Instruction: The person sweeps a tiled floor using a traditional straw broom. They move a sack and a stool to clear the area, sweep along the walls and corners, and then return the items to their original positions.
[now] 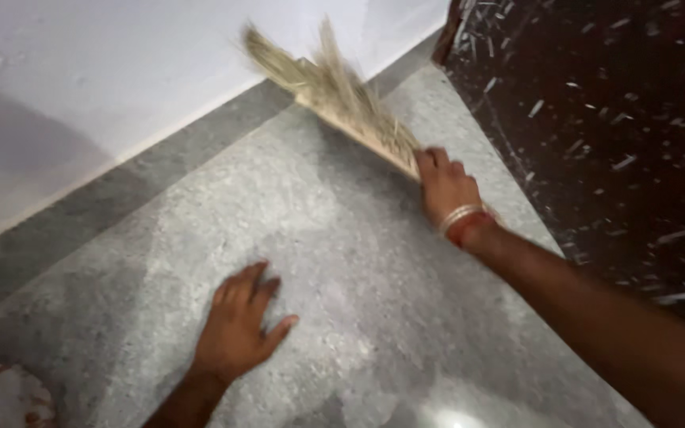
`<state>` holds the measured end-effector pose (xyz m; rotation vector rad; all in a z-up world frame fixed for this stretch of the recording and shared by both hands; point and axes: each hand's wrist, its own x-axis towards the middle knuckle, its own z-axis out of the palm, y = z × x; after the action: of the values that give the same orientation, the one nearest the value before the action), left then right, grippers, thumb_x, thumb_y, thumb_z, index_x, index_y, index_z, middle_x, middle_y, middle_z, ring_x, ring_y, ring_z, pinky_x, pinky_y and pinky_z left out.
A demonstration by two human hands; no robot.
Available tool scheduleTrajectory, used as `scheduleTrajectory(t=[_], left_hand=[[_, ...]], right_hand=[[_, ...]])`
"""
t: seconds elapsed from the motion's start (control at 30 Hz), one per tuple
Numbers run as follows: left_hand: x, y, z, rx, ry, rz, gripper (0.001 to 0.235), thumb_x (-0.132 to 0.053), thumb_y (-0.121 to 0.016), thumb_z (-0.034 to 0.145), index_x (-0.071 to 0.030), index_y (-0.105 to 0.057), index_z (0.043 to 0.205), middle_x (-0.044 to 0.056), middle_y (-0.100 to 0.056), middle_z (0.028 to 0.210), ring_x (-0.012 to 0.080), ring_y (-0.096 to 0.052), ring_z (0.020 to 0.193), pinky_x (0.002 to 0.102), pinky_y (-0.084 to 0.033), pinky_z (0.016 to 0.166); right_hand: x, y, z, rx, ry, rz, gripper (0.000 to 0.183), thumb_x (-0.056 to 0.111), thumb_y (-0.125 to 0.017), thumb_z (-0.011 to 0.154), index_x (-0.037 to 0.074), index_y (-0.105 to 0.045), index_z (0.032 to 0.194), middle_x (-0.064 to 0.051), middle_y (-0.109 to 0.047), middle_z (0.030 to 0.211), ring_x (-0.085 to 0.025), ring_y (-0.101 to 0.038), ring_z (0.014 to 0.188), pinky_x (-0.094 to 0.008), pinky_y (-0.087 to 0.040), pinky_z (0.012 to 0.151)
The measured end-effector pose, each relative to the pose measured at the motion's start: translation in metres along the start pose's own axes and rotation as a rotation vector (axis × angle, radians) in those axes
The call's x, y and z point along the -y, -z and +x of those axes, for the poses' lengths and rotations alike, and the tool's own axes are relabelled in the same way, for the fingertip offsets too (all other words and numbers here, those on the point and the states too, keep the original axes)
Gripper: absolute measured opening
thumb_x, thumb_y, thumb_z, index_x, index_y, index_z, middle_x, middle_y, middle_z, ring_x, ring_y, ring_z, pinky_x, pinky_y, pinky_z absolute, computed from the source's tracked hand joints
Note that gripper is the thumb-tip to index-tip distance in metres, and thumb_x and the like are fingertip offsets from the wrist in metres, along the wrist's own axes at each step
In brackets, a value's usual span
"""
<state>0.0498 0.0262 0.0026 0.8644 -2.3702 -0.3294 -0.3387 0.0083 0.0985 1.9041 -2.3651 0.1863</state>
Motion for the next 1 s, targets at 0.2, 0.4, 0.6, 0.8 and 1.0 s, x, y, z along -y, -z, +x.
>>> scheduleTrajectory(t=[0.2, 0.4, 0.6, 0.8, 1.0], left_hand=[[-0.001, 0.0, -0.007, 0.043, 0.024, -0.02, 0.058, -0.044, -0.071, 0.086, -0.001, -0.063, 0.124, 0.024, -0.051, 0.145, 0.0417, -0.047, 0.133, 0.055, -0.033, 0.111], [0.001, 0.005, -0.005, 0.033, 0.004, -0.077, 0.054, -0.045, -0.073, 0.088, -0.001, -0.065, 0.119, 0.023, -0.056, 0.135, 0.0421, -0.05, 0.124, 0.057, -0.034, 0.108], [0.003, 0.006, -0.004, -0.034, -0.017, -0.14, 0.044, -0.039, -0.075, 0.088, -0.003, -0.067, 0.112, 0.02, -0.06, 0.127, 0.0401, -0.053, 0.12, 0.053, -0.038, 0.107], [-0.002, 0.004, -0.014, -0.101, -0.079, -0.034, 0.032, -0.032, -0.077, 0.083, -0.005, -0.067, 0.094, 0.016, -0.061, 0.106, 0.0375, -0.056, 0.104, 0.053, -0.041, 0.099], [-0.013, 0.025, -0.063, -0.132, -0.214, -0.051, 0.02, -0.028, -0.077, 0.088, -0.011, -0.068, 0.089, 0.008, -0.061, 0.096, 0.0293, -0.058, 0.095, 0.049, -0.043, 0.092]], right_hand=[[0.061, -0.048, 0.025, 0.329, 0.119, -0.057, 0.046, 0.002, -0.048, 0.101, 0.009, -0.051, 0.146, -0.022, -0.057, 0.144, -0.046, -0.06, 0.121, -0.05, -0.053, 0.1], [0.053, -0.022, -0.003, 0.181, 0.266, 0.211, 0.061, 0.002, -0.062, 0.079, 0.011, -0.057, 0.139, -0.017, -0.061, 0.139, -0.044, -0.057, 0.12, -0.05, -0.047, 0.101], [0.093, -0.045, 0.033, 0.23, -0.008, 0.142, 0.041, 0.009, -0.055, 0.098, 0.014, -0.061, 0.138, -0.022, -0.066, 0.131, -0.043, -0.063, 0.12, -0.05, -0.051, 0.103], [0.183, -0.048, -0.02, 0.454, 0.358, -0.011, 0.047, 0.008, -0.048, 0.098, 0.021, -0.055, 0.142, -0.02, -0.064, 0.13, -0.041, -0.061, 0.12, -0.05, -0.051, 0.1], [0.199, 0.0, -0.03, 0.226, 0.557, 0.163, 0.053, 0.006, -0.058, 0.088, 0.016, -0.057, 0.141, -0.015, -0.065, 0.13, -0.04, -0.061, 0.113, -0.053, -0.05, 0.095]])
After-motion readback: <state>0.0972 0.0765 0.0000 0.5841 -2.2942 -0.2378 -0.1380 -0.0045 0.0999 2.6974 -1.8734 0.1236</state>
